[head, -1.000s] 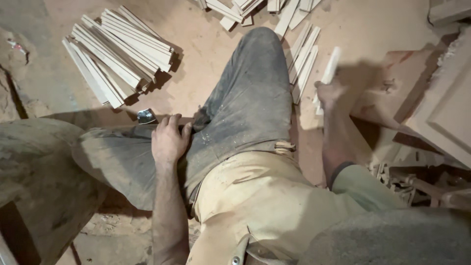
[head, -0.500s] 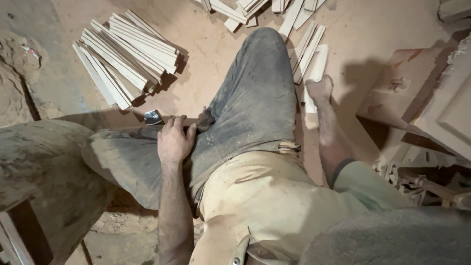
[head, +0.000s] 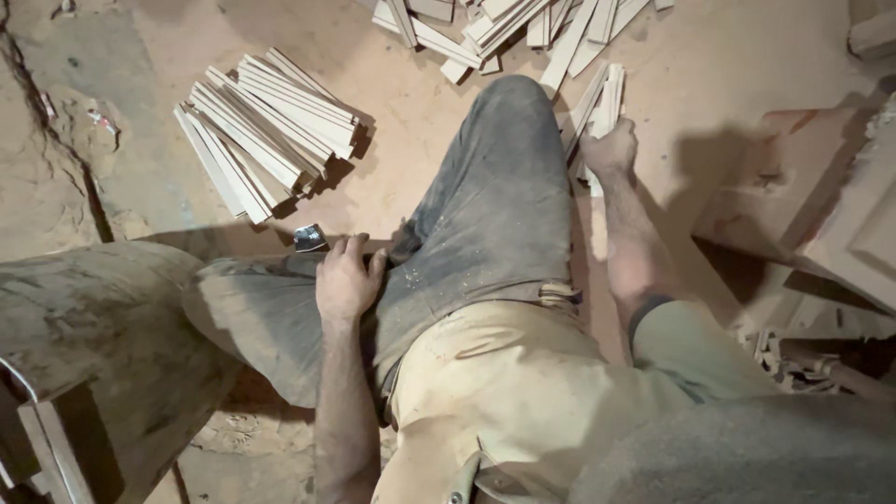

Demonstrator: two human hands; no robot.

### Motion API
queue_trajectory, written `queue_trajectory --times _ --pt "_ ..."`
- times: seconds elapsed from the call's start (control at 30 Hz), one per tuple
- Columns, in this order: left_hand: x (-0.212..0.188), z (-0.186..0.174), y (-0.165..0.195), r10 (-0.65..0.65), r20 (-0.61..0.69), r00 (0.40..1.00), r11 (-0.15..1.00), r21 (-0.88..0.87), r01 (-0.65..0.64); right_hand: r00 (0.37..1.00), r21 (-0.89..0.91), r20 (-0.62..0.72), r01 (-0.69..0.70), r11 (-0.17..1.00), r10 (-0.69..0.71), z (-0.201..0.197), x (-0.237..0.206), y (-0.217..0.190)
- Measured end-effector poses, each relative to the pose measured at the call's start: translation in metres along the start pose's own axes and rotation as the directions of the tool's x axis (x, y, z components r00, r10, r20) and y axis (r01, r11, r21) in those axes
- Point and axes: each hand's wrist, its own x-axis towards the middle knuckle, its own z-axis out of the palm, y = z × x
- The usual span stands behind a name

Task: The person sits on the workshop floor and sorts thin wooden strips, picking individual pieces from a scattered pile and placing them onto a growing aligned stack, occasionally tossing pieces toward a large bucket of strips. The person continues picking and stacking strips from the floor pile throughout the episode.

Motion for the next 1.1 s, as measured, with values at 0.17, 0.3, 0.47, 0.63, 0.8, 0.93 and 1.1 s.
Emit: queue_trajectory --times 0.17,0.3,0.47,0.63,0.8,0.93,1.1 --pt "0.001 0.0 0.002 -0.013 0.022 1.0 1.0 0.013 0.013 0.989 0.104 -0.022 0.146 0.984 -0.145 0.009 -0.001 0.005" --pt "0.004 -0.001 0.002 -0.029 0.029 0.999 0.999 -0.031 0.03 0.991 -0.125 0.065 0.128 0.984 -0.12 0.027 -0.003 -0.003" --pt "0.003 0.003 0.001 -0.089 -0.001 0.996 0.994 -0.066 0.089 0.966 -0.078 0.184 0.197 0.977 -0.18 -0.003 0.016 -0.023" --pt "0.006 0.008 -0.001 -0.087 0.077 0.993 0.995 -0.043 0.09 0.831 0.11 0.294 0.461 0.881 -0.472 -0.029 0.028 -0.115" --pt "0.013 0.007 -0.002 -0.049 0.033 0.998 0.994 -0.091 0.052 0.6 0.467 0.517 0.399 0.789 -0.61 0.057 -0.044 -0.273" --pt "0.008 0.007 -0.002 -0.063 0.015 0.998 0.992 -0.111 0.065 0.517 0.08 0.827 0.28 0.957 -0.22 0.118 -0.119 -0.36" --pt "0.001 0.01 0.001 -0.066 0.031 0.997 0.988 -0.136 0.07 0.599 0.33 0.469 0.563 0.758 -0.649 0.147 -0.109 -0.361"
